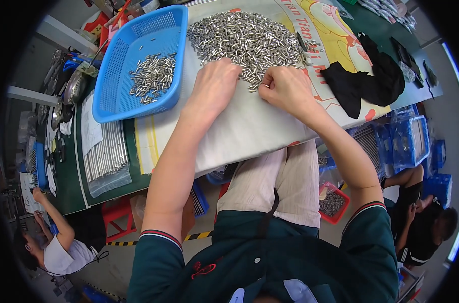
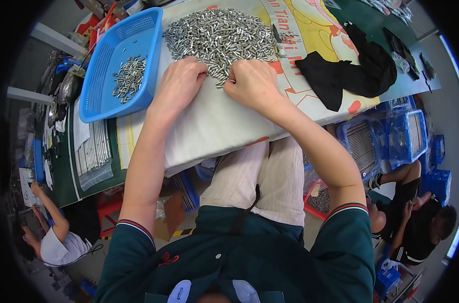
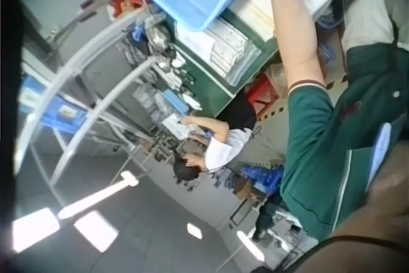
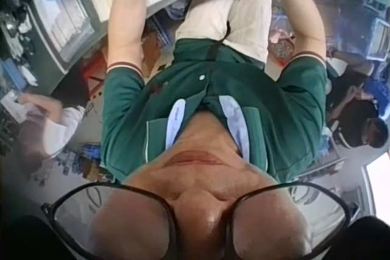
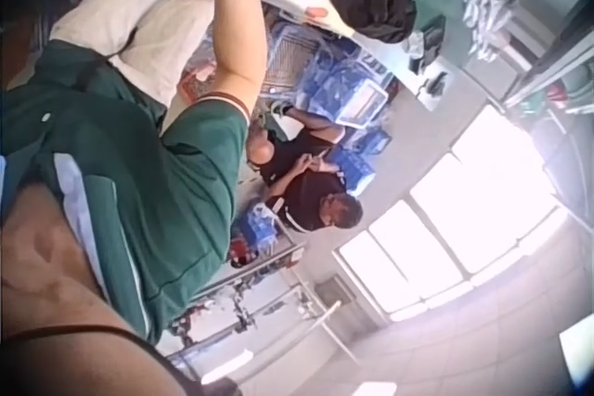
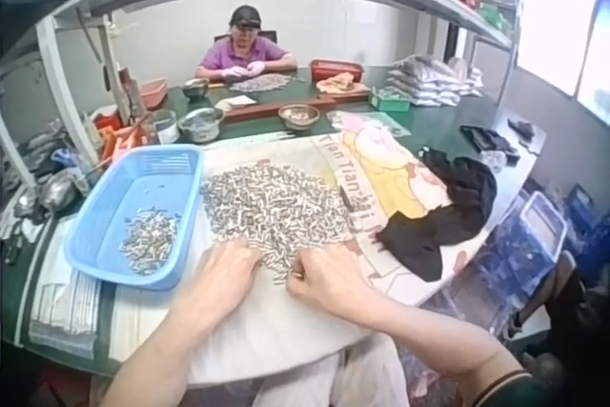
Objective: Picking up small metal hardware pieces and using a handheld manual press tool to attach them to a black fabric component.
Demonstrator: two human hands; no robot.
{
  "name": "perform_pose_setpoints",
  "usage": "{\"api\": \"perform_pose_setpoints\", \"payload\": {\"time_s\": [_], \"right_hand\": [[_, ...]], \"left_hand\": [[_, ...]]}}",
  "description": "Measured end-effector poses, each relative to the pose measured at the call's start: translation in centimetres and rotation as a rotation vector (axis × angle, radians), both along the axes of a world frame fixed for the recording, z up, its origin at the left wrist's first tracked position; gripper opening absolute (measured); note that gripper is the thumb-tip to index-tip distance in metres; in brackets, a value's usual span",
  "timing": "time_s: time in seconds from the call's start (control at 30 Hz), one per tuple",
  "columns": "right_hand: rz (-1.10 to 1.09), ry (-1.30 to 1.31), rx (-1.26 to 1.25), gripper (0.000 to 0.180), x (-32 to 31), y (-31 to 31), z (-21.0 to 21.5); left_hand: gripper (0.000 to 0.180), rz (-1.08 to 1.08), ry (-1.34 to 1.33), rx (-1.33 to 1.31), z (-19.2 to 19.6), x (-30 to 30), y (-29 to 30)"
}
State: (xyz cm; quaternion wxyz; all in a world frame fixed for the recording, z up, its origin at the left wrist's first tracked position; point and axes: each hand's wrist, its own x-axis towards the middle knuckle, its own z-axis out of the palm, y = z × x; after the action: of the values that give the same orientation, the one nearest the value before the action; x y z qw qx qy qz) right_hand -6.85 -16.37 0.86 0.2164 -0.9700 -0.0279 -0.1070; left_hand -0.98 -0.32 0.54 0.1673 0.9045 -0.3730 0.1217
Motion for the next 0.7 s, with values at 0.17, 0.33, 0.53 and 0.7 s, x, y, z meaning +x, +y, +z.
{"api": "perform_pose_setpoints", "payload": {"time_s": [0.17,0.33,0.53,0.7], "right_hand": [[0.059,0.068,-0.164,0.012,0.2,0.0,1.1],[0.111,-0.029,-0.225,0.008,0.2,0.7,0.7],[0.317,-0.043,-0.433,0.006,-0.3,1.7,1.9],[0.339,-0.004,-0.354,0.007,1.9,0.4,4.0]], "left_hand": [[0.007,-0.008,-0.012,0.002,0.1,-0.2,0.0],[0.005,-0.038,-0.014,0.000,-0.2,-0.4,-0.3],[0.005,-0.030,-0.080,-0.029,-0.2,-0.6,-0.5],[0.008,-0.035,0.019,-0.185,0.5,0.6,0.2]]}}
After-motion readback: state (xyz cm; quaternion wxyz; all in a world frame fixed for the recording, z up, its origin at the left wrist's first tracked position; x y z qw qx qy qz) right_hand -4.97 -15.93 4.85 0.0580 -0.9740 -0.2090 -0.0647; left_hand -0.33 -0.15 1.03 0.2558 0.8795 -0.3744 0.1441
